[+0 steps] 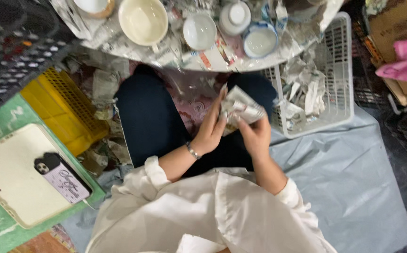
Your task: The person sits on the floor and wraps various dishes, including bowls, cups, and plates, with newspaper. They fold the paper around each item and place the wrapped dishes into a white plastic basket.
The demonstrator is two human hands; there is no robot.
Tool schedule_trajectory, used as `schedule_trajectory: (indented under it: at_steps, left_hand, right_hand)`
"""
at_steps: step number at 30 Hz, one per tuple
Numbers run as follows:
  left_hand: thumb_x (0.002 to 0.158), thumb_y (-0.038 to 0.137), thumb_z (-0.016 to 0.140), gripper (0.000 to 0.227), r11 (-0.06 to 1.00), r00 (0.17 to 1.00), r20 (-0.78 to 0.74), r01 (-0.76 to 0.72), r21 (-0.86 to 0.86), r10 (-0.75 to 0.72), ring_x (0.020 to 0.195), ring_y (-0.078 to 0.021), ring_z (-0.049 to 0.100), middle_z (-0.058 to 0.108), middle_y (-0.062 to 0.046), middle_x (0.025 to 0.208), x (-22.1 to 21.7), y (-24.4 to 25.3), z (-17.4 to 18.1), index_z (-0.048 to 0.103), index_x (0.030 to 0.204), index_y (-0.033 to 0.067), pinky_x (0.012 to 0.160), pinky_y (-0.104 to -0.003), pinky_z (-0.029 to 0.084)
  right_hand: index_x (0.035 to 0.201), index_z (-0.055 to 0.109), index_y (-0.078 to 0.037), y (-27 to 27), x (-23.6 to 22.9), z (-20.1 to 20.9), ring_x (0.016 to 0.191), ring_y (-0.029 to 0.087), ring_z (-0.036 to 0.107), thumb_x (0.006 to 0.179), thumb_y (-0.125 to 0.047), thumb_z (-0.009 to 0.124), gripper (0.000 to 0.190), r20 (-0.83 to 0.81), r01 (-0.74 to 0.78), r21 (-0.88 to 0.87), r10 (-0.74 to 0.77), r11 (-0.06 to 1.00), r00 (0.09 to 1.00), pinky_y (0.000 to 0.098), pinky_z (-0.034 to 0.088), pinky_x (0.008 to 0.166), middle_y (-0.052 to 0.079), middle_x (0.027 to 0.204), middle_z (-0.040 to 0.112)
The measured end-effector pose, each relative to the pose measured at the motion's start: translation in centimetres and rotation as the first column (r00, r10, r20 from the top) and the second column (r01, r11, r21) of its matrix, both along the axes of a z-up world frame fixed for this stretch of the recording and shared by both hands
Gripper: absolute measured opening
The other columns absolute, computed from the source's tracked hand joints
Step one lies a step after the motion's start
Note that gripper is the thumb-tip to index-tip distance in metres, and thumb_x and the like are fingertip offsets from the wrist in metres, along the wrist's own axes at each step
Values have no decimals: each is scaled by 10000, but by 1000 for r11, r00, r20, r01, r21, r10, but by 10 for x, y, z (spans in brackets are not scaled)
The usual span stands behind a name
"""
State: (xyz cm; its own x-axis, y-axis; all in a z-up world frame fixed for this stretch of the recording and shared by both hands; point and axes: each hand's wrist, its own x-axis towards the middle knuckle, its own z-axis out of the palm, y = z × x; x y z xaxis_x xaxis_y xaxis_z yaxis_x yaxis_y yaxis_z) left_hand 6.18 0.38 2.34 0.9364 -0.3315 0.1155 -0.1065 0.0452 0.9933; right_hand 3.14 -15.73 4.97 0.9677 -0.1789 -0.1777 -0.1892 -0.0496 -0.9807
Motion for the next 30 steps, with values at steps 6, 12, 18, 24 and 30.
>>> schedule_trajectory:
  at_steps: [6, 12, 18, 24, 30]
  left_hand:
    - [1158, 351, 470, 642, 964, 934, 324, -212, 160, 151, 1616, -252, 246, 263, -97, 1720, 163, 4, 34, 216, 1684, 87, 1353, -416, 207]
    - [900, 510, 729, 665, 665, 833, 523, -289, 689, -180, 1530, -398, 171, 291, -81, 1640, 258, -17, 47, 528, 1498, 300, 1199, -734, 114]
    - [959, 394, 748, 287, 550, 884, 459, -343, 761, -84, 1569, -425, 188, 271, -133, 1686, 282, -28, 20, 733, 1159, 188, 1239, -734, 134]
    - [1020, 213, 756, 185, 504, 822, 537, -550, 665, 190, 1519, -437, 334, 330, -194, 1633, 284, -15, 14, 720, 1178, 123, 1283, -612, 243]
    - [947, 70, 723, 336, 473, 832, 527, -540, 696, 175, 1393, -359, 513, 551, -162, 1474, 282, -3, 22, 669, 1279, 61, 1217, -541, 357]
  right_hand:
    - [1134, 717, 60, -21, 160, 22, 1023, 190, 726, 925, 110, 663, 222, 437, 243, -462, -19, 853, 899, 327, 569, 956, 81, 1108, 756]
    - [1354, 507, 70, -68, 260, 17, 1166, 278, 692, 1106, 90, 590, 262, 737, 537, 93, -420, 839, 529, 405, 605, 988, 203, 1323, 660]
    - [1499, 297, -12, -66, 260, -12, 1364, 226, 578, 1167, 77, 527, 414, 666, 499, -34, -352, 866, 658, 397, 527, 1175, 172, 1485, 513]
    - [1456, 474, -33, -41, 257, 7, 1160, 245, 674, 1098, 123, 662, 433, 580, 439, -416, -139, 797, 803, 375, 562, 1042, 184, 1306, 648]
    - [1520, 400, -54, 0, 273, 19, 972, 160, 744, 1088, 28, 700, 533, 380, 265, -602, -22, 753, 925, 263, 586, 801, 161, 1133, 747]
